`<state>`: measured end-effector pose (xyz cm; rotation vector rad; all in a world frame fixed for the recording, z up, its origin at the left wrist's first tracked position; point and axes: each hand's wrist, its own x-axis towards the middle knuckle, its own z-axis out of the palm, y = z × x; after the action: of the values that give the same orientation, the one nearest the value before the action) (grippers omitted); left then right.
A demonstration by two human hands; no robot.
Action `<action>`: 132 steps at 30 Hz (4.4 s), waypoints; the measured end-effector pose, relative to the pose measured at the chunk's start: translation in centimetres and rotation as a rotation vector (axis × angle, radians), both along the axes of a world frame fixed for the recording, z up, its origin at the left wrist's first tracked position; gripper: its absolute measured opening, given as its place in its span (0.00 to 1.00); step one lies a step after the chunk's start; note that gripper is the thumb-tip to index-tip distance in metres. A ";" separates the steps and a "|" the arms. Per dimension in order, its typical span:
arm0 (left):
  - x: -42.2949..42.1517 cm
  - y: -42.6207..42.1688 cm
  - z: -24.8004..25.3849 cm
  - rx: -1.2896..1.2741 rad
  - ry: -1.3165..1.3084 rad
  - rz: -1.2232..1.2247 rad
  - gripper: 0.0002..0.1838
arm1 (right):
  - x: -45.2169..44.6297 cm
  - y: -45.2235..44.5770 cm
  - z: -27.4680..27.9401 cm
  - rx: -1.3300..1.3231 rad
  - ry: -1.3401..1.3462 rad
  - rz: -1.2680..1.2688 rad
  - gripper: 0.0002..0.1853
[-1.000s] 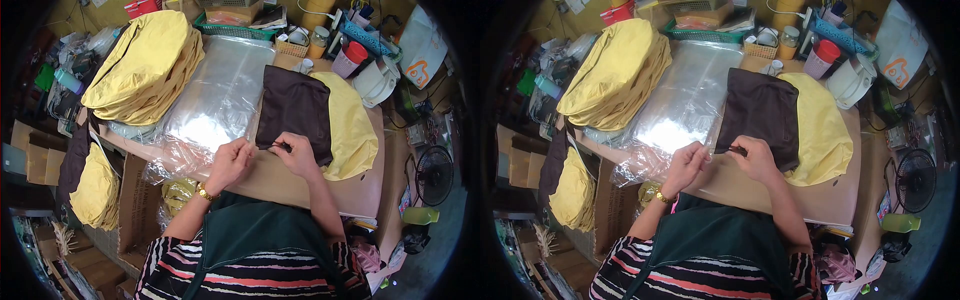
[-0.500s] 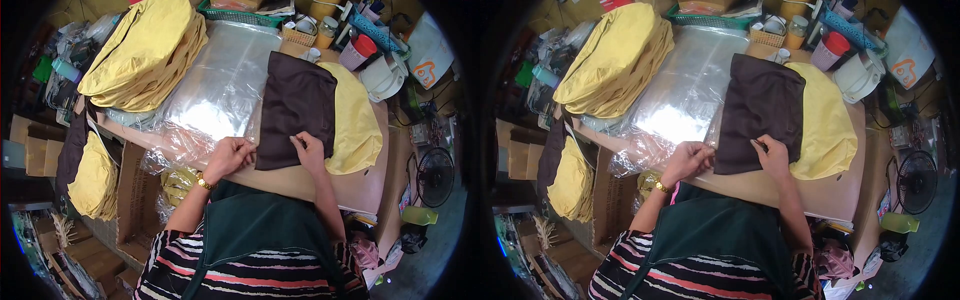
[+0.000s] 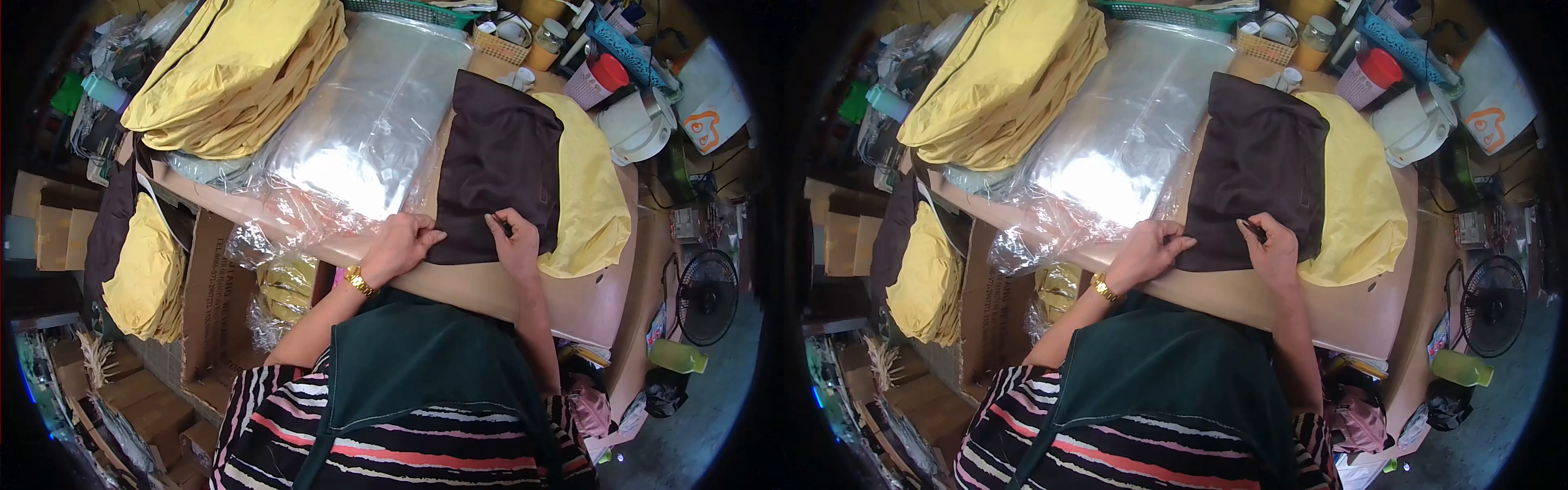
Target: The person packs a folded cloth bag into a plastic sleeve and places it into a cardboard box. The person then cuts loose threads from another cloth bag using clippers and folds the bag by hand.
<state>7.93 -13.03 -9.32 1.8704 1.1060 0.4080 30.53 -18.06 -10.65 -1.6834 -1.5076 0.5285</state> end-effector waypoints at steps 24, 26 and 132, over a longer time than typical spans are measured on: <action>-2.0 -1.6 -2.3 -0.341 -0.590 0.269 0.12 | -7.4 0.4 6.1 -0.016 -0.490 0.346 0.15; -3.0 -1.3 -2.4 -0.442 -0.737 0.301 0.12 | -7.4 0.6 5.5 -0.036 -0.503 0.358 0.15; -0.4 -0.5 3.4 -0.516 -0.784 0.227 0.18 | -4.3 2.9 7.4 0.064 0.238 0.377 0.10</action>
<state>7.55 -13.54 -5.89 0.9829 0.7692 0.8107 26.25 -15.14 -3.29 -1.2407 -1.6495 0.8375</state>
